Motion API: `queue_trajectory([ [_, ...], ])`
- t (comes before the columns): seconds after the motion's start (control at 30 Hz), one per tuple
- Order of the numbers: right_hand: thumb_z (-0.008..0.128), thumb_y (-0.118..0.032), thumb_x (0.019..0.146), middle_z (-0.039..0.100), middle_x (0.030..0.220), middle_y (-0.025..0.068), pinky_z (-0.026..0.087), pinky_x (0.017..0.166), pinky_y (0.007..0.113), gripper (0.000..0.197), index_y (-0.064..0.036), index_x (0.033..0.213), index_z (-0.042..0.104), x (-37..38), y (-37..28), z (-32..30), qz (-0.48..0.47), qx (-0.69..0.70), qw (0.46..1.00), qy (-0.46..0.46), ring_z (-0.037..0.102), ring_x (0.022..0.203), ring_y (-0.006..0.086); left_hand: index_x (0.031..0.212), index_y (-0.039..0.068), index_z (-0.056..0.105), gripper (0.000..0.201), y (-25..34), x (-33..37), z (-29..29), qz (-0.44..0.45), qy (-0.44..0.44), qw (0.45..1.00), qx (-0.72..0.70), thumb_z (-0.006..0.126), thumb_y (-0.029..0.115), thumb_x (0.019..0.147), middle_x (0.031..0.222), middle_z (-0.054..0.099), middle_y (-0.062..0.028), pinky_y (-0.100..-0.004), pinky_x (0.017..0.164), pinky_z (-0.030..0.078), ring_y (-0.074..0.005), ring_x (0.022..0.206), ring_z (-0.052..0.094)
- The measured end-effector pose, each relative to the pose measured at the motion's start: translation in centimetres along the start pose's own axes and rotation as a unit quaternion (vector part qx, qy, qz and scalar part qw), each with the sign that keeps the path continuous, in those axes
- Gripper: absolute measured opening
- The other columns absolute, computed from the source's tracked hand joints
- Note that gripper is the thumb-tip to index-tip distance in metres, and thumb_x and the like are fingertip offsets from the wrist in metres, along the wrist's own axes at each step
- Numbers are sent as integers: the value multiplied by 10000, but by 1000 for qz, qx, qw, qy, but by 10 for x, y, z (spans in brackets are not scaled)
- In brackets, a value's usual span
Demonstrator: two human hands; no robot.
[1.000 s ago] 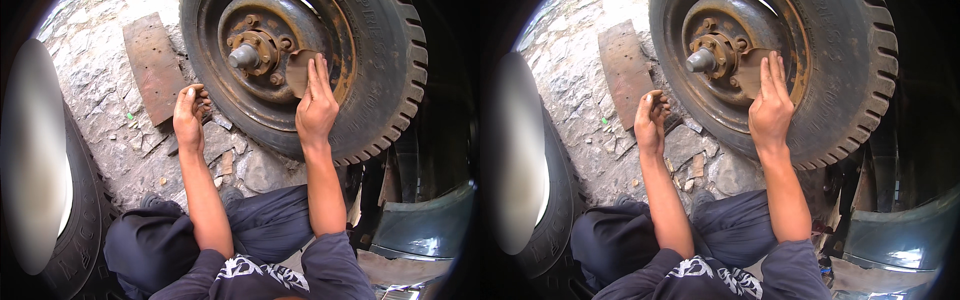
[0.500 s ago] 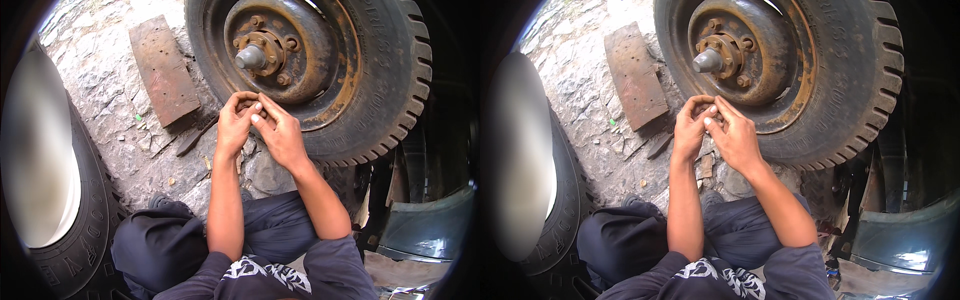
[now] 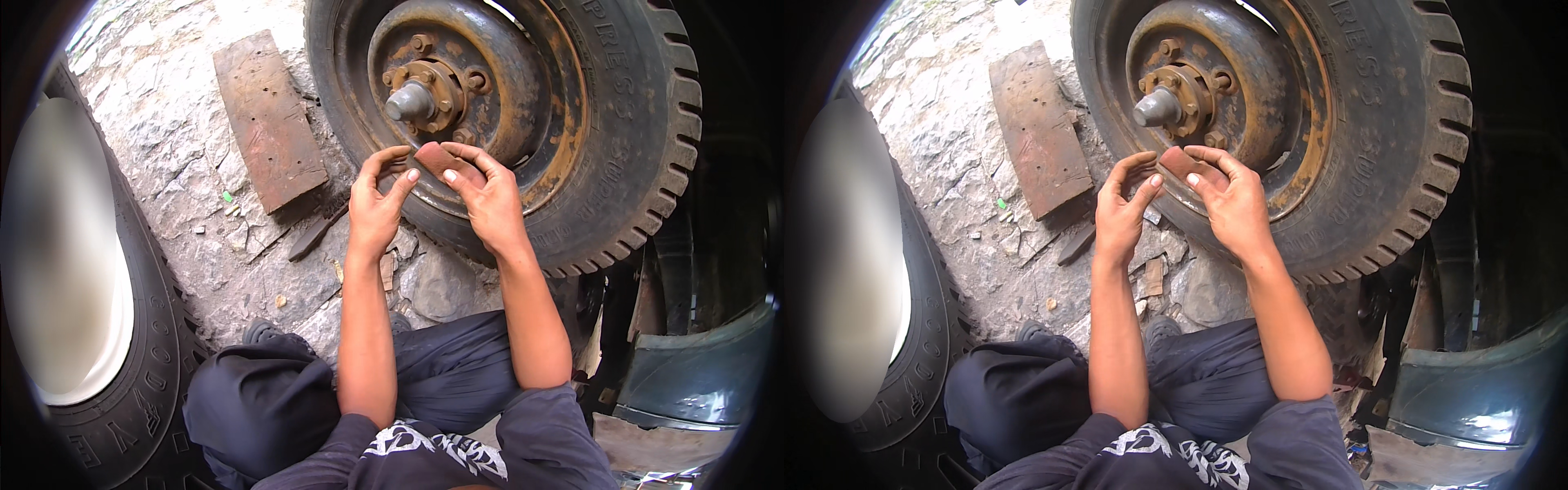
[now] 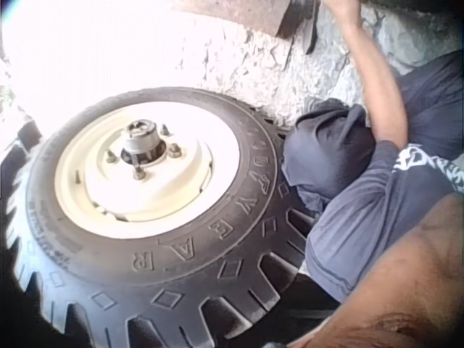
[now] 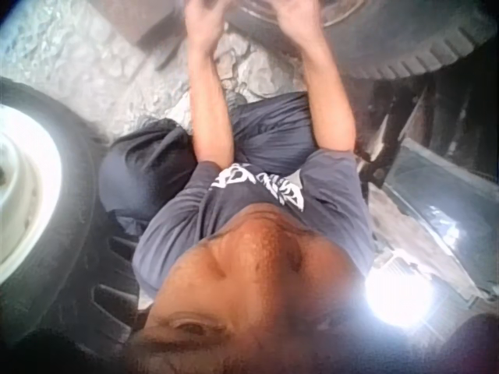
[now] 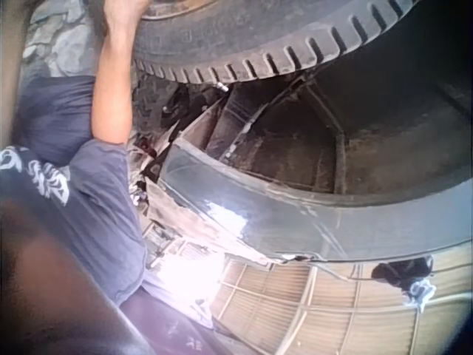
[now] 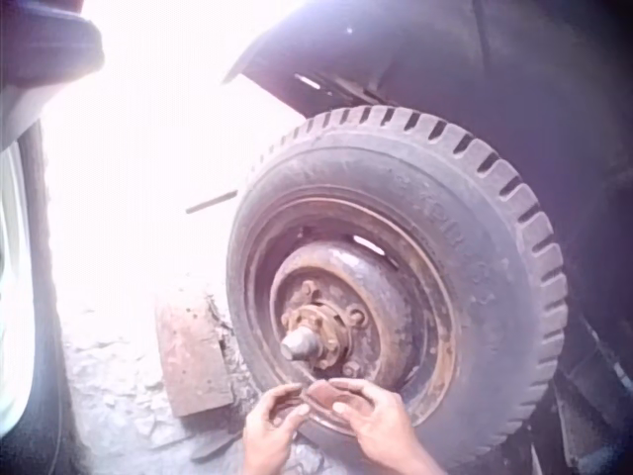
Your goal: The person sits on the ground and uses a small piece of material to scrub the inner rim and hub area of a vehicle wheel. They repeatedly rub the surface and wipe away debris by hand.
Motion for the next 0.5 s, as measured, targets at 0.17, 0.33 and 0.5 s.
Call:
queue_trajectory([
  [0.17,785,-109,1016,758,1253,147,604,1015,309,410,61,1371,671,0,-13,15,29,2,998,-50,731,1149,171,1356,-62,667,375,5,-5,5,-87,9,975,-203,774,39,1011,1214,760,-152,-335,918,652,-186,1083,743],
  [0.33,810,-89,995,783,1068,88,623,842,250,364,69,1304,700,-1,-18,15,85,42,994,-59,751,994,123,1351,-81,678,381,17,-4,0,-56,-10,984,-167,778,-10,990,1202,786,-181,-316,931,639,-197,1087,759],
  [0.5,817,-60,981,782,1047,76,619,829,244,343,44,1293,719,0,-20,3,55,-39,996,-54,748,982,103,1398,-94,649,455,35,-4,5,-37,-21,983,-176,787,-41,967,1209,784,-193,-320,964,632,-218,1098,766],
])
Point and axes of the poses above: each hand's wrist, its own x-axis towards the middle knuckle, its own z-axis out of the palm, y = z × x, the point moved 8 cm from there along x, towards the middle knuckle
